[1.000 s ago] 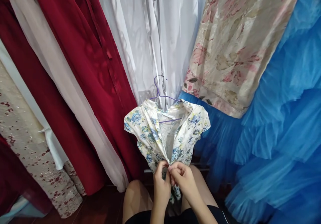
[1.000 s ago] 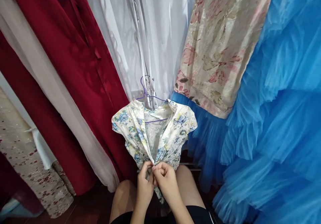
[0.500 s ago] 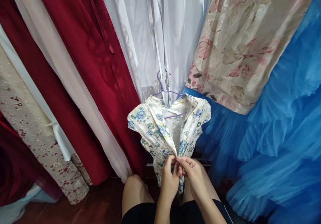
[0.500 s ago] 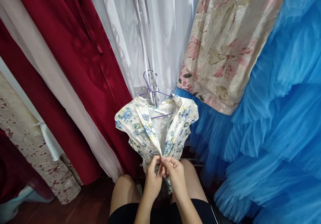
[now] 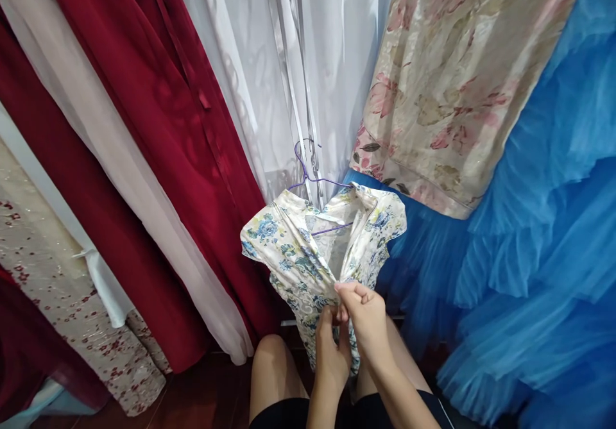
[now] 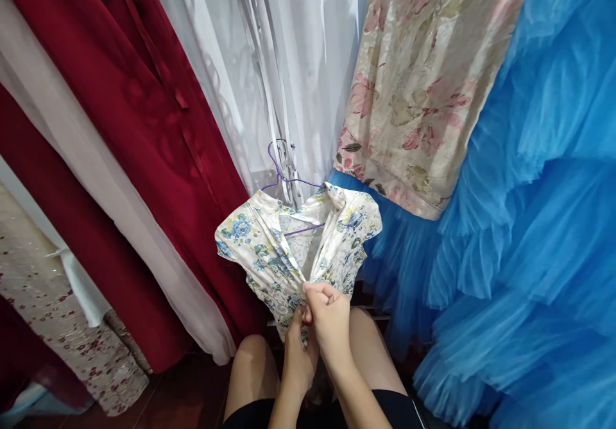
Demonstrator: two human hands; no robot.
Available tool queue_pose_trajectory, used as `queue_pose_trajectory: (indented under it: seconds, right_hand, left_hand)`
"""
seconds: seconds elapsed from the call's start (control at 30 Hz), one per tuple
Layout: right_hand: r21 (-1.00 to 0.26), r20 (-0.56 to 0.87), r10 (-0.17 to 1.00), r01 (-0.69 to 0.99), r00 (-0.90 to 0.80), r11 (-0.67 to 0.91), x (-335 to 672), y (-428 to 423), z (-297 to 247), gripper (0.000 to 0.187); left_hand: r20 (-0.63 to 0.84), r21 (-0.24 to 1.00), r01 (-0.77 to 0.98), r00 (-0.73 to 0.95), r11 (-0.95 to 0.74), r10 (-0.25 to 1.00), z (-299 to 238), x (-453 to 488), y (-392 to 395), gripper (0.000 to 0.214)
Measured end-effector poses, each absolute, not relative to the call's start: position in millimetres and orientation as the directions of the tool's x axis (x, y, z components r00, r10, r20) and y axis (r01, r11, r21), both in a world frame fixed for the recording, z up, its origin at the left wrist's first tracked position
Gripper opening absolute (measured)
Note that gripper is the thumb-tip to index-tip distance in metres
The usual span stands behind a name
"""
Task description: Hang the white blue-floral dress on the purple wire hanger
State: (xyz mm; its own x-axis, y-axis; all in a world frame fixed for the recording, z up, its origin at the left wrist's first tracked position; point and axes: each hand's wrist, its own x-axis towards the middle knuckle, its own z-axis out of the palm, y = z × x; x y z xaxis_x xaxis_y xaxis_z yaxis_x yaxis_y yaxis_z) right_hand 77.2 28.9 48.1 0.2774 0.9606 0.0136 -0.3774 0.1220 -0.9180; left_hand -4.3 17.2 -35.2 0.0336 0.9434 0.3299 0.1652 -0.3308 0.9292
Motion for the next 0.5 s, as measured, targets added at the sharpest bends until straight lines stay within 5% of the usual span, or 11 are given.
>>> queue_pose_trajectory:
  seconds: [0.27, 0.5]
  right_hand:
    - [-0.865, 0.271, 0.93, -0.361, 0.247, 0.348, 84.2, 103.2, 137.6, 0.027]
    - [-0.83, 0.318, 0.926, -0.412, 0.204, 0.376, 88.5, 121.8, 176.9, 0.024]
  left_hand:
    - [0.321, 0.9, 0.29, 0.064, -0.325, 0.945, -39.2, -7.5, 25.0, 0.017]
    - [0.308, 0.87, 0.371, 0.103, -0.324, 0.946, -57.8, -20.9, 25.1, 0.012]
